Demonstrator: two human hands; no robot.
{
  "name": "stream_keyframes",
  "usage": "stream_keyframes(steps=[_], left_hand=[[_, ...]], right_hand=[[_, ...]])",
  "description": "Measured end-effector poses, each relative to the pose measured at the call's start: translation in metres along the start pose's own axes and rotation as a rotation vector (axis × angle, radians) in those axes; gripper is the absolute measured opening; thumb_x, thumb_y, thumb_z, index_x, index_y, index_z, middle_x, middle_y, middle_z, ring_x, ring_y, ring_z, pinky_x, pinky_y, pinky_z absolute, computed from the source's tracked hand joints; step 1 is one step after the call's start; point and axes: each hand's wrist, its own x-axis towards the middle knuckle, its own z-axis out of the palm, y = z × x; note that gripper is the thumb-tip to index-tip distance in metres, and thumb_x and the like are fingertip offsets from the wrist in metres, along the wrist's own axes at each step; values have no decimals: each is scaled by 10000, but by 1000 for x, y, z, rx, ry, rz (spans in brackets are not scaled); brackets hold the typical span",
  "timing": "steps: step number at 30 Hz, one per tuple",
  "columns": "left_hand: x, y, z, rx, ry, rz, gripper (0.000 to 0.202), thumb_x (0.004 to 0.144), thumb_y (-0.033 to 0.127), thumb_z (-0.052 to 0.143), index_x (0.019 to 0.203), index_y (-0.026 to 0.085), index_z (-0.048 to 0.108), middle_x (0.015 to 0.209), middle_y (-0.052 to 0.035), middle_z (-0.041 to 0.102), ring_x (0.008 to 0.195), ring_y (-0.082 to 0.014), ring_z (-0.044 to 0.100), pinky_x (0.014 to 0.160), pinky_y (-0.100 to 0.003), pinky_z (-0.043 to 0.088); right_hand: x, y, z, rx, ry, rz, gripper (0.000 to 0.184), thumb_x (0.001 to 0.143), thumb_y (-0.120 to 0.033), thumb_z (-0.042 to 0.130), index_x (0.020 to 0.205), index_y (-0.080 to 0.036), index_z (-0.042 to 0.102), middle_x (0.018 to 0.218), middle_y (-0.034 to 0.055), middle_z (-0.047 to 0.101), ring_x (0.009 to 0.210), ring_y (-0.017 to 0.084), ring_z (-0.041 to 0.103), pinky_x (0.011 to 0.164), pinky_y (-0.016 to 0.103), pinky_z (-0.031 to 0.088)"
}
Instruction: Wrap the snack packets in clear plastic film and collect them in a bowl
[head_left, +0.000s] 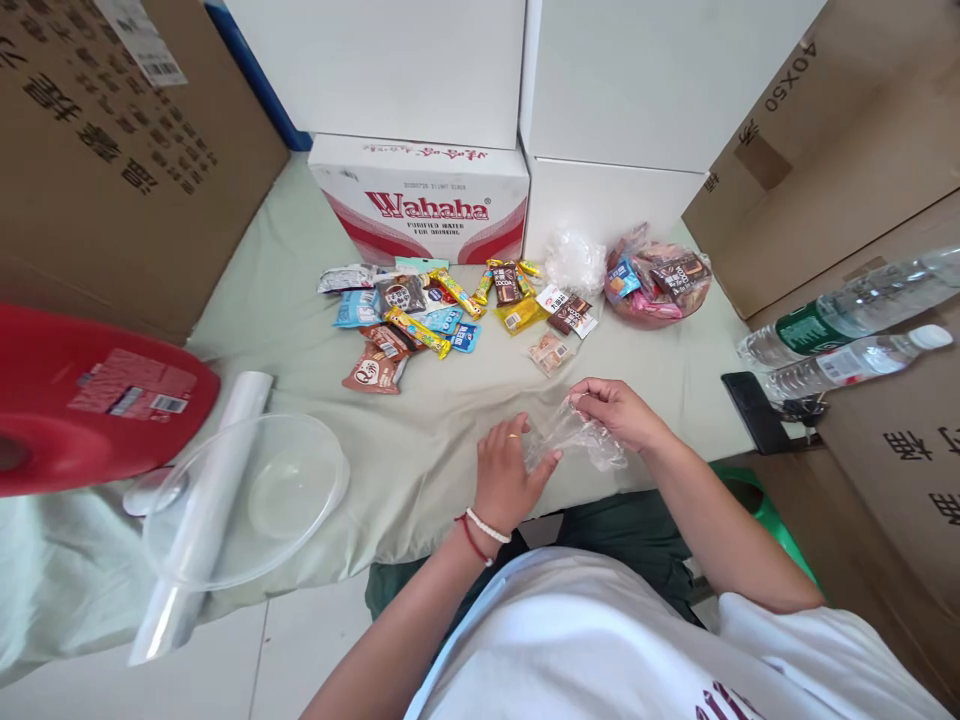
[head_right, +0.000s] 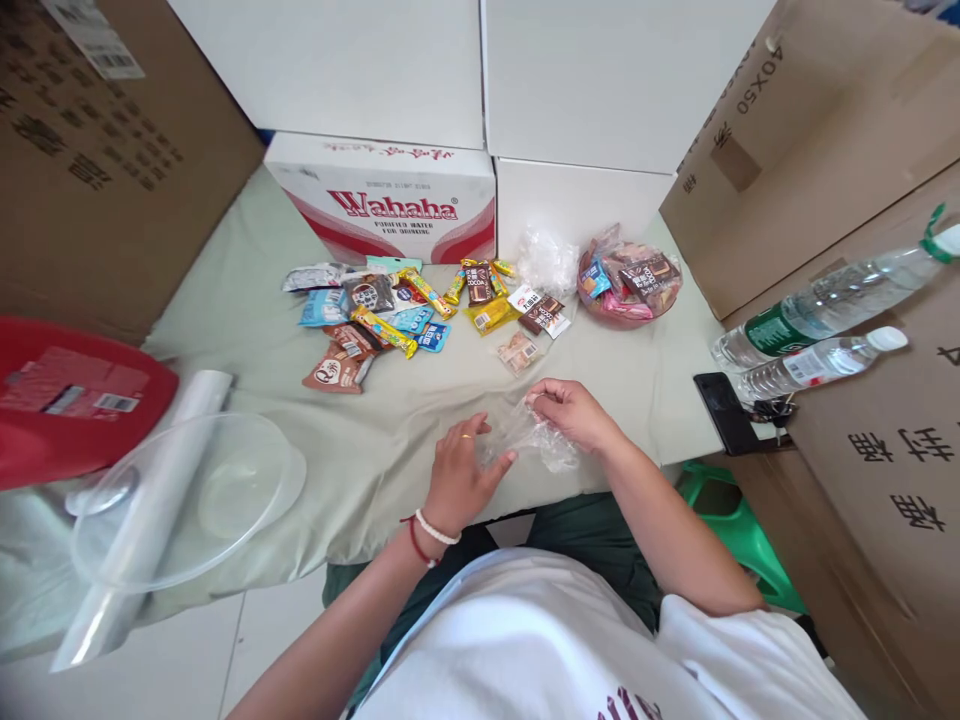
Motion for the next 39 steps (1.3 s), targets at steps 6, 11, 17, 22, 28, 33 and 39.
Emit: stream_keyframes(steps=[6,11,17,22,28,33,39], left_hand=[[5,-13,-7,-113,-35,-80,438,983,537,492,1224,202,637,1102,-133,728,1095,-330,642,945,-498,452],[4,-19,-7,-462,9,-264,292,959,503,562,844,240,611,680,-10,627,674,-202,600,719,-353,459],[12,-26,-7,-882,309,-510,441,939,676,541,832,261,437,679,62,466,528,-113,462,521,-276,426],[18,-23,-7,-929,418,-551,353,990,585,485,862,263,418,740,42,514,506,-110,484,517,-295,442],[15,-31,-17,-768,571,-513,287,1023,509,437,879,261,419,765,27,551,698,-137,586,732,-303,515],[21,-59,-37,-567,525,-624,280,1012,521,354,880,275,379,601,96,413,453,-118,414,470,-245,383],[17,-74,-51,-281,523,-620,243,909,415,585,1038,212,549,825,-14,607,778,-205,638,780,-379,540]], right_hand=[[21,-18,-5,-46,-180,0,409,706,-538,839,885,-183,746,580,-61,560,479,68,372,456,206,211],[45,-31,-7,-29,-201,-140,416,659,-435,906,972,-200,767,779,-20,671,667,109,557,578,215,414],[38,-7,-20,220,67,-153,493,699,-594,894,976,-213,747,1023,73,752,919,192,697,857,351,591],[14,39,36,364,-88,249,592,672,-697,872,948,-193,726,930,128,774,850,237,731,717,354,621],[22,43,83,396,-28,175,525,538,-423,986,936,-214,716,820,5,710,694,153,647,586,264,559],[39,41,65,226,-8,109,357,621,-384,902,856,-183,724,674,-28,619,555,107,522,421,207,430],[50,47,34,119,-33,106,314,614,-285,850,856,-173,683,681,-38,622,577,103,560,499,212,495]])
